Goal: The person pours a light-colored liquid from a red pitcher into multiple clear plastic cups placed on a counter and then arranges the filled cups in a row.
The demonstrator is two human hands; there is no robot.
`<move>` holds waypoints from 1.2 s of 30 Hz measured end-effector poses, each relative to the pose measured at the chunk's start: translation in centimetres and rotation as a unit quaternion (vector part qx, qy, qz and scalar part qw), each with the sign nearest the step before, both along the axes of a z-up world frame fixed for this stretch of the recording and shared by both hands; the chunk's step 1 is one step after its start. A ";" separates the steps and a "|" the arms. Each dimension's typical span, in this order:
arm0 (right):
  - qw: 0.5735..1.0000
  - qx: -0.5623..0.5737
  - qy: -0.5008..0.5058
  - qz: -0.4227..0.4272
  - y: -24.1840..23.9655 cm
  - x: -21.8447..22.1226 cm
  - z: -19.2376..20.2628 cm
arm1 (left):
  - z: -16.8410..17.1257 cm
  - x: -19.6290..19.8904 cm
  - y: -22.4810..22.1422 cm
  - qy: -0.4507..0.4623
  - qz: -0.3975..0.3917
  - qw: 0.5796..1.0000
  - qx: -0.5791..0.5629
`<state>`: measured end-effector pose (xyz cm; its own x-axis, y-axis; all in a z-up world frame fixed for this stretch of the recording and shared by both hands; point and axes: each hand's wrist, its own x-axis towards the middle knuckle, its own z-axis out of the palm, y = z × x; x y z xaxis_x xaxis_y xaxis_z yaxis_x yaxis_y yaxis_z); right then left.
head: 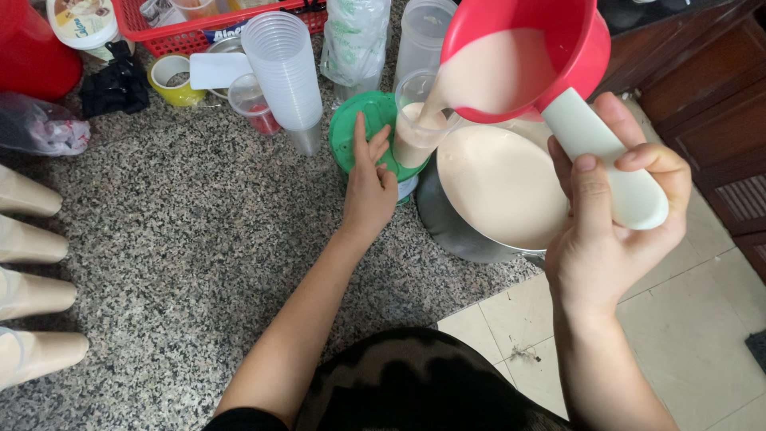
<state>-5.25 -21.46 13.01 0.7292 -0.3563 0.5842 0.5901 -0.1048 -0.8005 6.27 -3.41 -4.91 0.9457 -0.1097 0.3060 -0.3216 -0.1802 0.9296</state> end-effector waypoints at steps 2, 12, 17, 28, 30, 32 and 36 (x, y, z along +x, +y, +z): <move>1.000 -0.002 -0.001 0.000 0.1 0.0 -0.1 | -0.1 0.0 0.0 -0.001 0.000 1.000 0.004; 1.000 -0.007 -0.005 0.004 0.0 0.0 -0.1 | -0.4 0.2 -0.3 0.000 0.004 1.000 0.005; 1.000 -0.008 -0.006 0.007 0.1 0.1 0.0 | -0.3 0.2 -0.3 0.000 0.005 1.000 0.008; 1.000 -0.013 -0.006 0.006 0.0 0.1 -0.1 | -0.3 0.1 -0.3 0.003 0.006 1.000 0.009; 1.000 -0.026 -0.008 0.005 0.0 0.1 -0.2 | -0.4 0.2 -0.3 -0.001 0.006 1.000 0.007; 1.000 -0.029 -0.010 0.005 0.0 0.1 -0.2 | -0.4 0.2 -0.3 -0.003 0.006 1.000 0.005; 1.000 -0.023 -0.011 0.008 0.0 0.1 -0.2 | -0.5 0.1 -0.3 0.003 0.004 1.000 0.005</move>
